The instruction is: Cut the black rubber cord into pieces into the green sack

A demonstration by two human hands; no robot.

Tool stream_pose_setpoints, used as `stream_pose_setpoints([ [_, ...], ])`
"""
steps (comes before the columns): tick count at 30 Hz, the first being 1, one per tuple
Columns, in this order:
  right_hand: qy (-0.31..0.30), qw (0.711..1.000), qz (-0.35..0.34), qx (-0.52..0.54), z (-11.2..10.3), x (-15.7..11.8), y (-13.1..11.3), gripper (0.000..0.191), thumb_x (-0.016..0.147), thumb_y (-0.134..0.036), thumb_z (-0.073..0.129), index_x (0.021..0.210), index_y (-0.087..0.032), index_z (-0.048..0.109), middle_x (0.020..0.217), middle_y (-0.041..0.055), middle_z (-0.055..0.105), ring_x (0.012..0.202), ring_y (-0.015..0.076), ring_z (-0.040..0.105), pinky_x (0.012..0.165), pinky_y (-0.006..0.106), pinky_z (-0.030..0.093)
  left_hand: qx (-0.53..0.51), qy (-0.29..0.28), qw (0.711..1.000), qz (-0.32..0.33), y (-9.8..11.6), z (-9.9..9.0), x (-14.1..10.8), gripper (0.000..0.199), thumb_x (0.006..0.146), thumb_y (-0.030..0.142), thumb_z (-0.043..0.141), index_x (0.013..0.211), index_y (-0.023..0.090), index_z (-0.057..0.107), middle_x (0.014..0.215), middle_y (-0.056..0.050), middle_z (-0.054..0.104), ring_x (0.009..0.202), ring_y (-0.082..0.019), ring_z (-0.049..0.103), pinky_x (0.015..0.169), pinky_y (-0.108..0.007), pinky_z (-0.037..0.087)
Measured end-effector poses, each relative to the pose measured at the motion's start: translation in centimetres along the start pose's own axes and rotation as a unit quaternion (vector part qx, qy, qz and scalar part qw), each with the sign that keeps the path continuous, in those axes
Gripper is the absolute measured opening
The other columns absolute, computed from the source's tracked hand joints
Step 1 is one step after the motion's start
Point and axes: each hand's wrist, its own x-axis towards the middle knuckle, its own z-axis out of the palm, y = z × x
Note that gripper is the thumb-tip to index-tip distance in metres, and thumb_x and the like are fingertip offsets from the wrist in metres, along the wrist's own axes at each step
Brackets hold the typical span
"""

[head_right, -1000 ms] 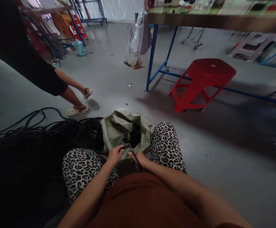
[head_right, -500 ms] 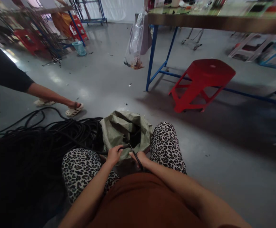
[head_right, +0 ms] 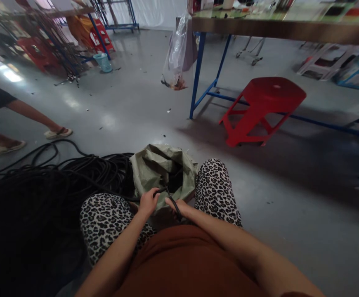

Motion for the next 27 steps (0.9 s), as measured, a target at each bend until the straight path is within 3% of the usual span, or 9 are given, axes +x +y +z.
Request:
stream_pose_setpoints([
  [13,-0.009,0.999,-0.013,-0.037,0.0,-0.3,-0.1,0.053,0.093,-0.060,0.044,0.074,-0.013,0.057,0.050,-0.0001,0.052,0.039,0.0116,0.052,0.038,0.019,0.041,0.019,-0.031,0.999,0.011,1.1,-0.5,-0.4,0.026,0.088,0.022,0.053,0.110,0.020,0.067,0.106,-0.007,0.073,0.099,-0.019,0.066,0.094,-0.033,0.045],
  [20,0.010,0.992,-0.051,-0.111,-0.2,0.3,0.5,0.060,0.091,-0.064,0.041,0.063,-0.013,0.055,0.047,0.0017,0.051,0.039,0.0121,0.051,0.040,0.021,0.040,0.014,-0.045,0.999,0.027,0.6,-0.3,-0.4,0.029,0.086,0.020,0.056,0.113,0.020,0.066,0.112,-0.007,0.071,0.105,-0.019,0.064,0.096,-0.033,0.045],
  [27,0.029,0.994,-0.037,-0.095,-0.2,0.8,0.8,0.061,0.088,-0.069,0.043,0.066,-0.014,0.056,0.049,0.0011,0.052,0.038,0.0120,0.052,0.040,0.020,0.042,0.004,-0.041,0.999,0.026,0.4,-0.2,-0.5,0.033,0.086,0.017,0.055,0.117,0.021,0.066,0.115,-0.007,0.070,0.107,-0.019,0.063,0.098,-0.035,0.046],
])
